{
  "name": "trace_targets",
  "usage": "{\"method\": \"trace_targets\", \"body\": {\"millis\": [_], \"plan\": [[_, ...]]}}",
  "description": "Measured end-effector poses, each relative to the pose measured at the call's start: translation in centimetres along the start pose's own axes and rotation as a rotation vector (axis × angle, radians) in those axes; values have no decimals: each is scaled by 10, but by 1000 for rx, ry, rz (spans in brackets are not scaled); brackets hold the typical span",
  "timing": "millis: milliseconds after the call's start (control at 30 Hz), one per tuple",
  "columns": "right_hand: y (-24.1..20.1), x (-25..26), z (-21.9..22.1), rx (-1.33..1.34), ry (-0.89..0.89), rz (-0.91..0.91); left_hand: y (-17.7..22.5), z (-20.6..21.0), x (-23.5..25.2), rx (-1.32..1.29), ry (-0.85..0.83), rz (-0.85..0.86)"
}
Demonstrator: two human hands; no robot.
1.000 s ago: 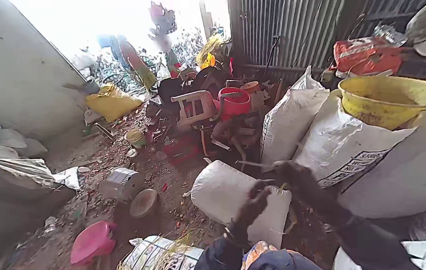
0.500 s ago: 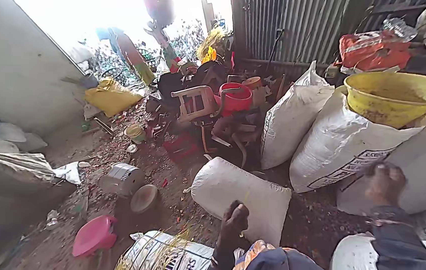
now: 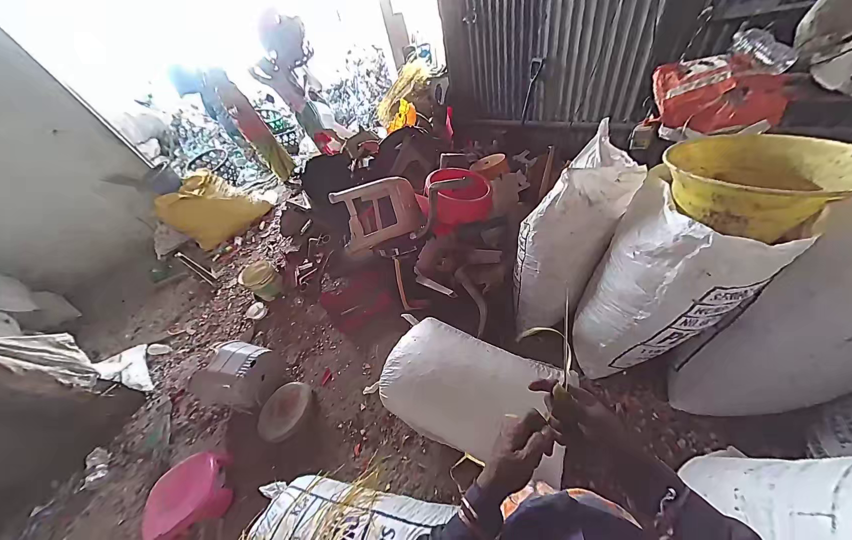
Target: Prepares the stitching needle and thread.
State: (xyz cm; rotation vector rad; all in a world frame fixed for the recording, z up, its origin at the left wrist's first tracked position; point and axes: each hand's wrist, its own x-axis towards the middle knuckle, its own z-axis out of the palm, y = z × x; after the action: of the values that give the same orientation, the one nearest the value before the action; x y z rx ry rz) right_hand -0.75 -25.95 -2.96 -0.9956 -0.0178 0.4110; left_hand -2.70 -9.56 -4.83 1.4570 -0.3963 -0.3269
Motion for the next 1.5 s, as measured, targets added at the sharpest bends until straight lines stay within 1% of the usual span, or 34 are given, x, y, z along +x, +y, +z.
{"method": "trace_targets", "body": {"millis": [67, 200, 333, 433, 567, 667, 733, 800, 900, 933, 967, 1000, 1067, 1133, 1200, 1267, 1367, 1433, 1500], "plan": [[-7, 0, 7, -27, 123, -29, -2, -2, -3, 30, 10, -23], [-20, 4, 3, -80, 273, -170, -7, -10, -17, 16, 85, -99], [-41, 7, 2, -180, 361, -228, -14, -11, -31, -52, 162, -125], [-51, 6, -3, -112, 420, -269, -17, -9, -41, -80, 196, -156], [-58, 2, -12, -111, 407, -313, -29, -11, -46, -120, 192, -159], [-58, -2, -16, -125, 405, -339, -28, -12, -47, -43, 155, -138], [-58, -6, -22, -162, 387, -374, -29, -21, -50, 48, 148, -61], [-56, -11, -28, -290, 343, -400, -25, -34, -57, 171, 221, 20], [-51, -15, -29, -522, 214, -426, 1, -49, -54, 551, 411, 93], [-47, -15, -26, -568, 162, -424, 12, -50, -50, 624, 443, 99], [-42, -13, -20, -603, 108, -414, 21, -49, -46, 641, 454, 94], [-37, -12, -13, -619, 54, -396, 30, -45, -41, 583, 445, 75], [-24, -8, 4, -601, -26, -329, 40, -31, -30, 348, 411, 78], [-11, -4, 16, -550, -67, -292, 38, -16, -19, 90, 406, 108], [-2, -3, 23, -512, -66, -264, 36, -6, -14, -65, 435, 97], [4, -3, 23, -488, -55, -261, 35, -3, -15, -85, 466, 84], [10, -4, 19, -527, -36, -280, 29, -3, -18, 15, 454, 79], [10, -4, 18, -599, -28, -290, 28, -4, -19, 93, 423, 72], [8, -6, 19, -733, -11, -323, 30, -3, -20, 135, 396, 43]]}}
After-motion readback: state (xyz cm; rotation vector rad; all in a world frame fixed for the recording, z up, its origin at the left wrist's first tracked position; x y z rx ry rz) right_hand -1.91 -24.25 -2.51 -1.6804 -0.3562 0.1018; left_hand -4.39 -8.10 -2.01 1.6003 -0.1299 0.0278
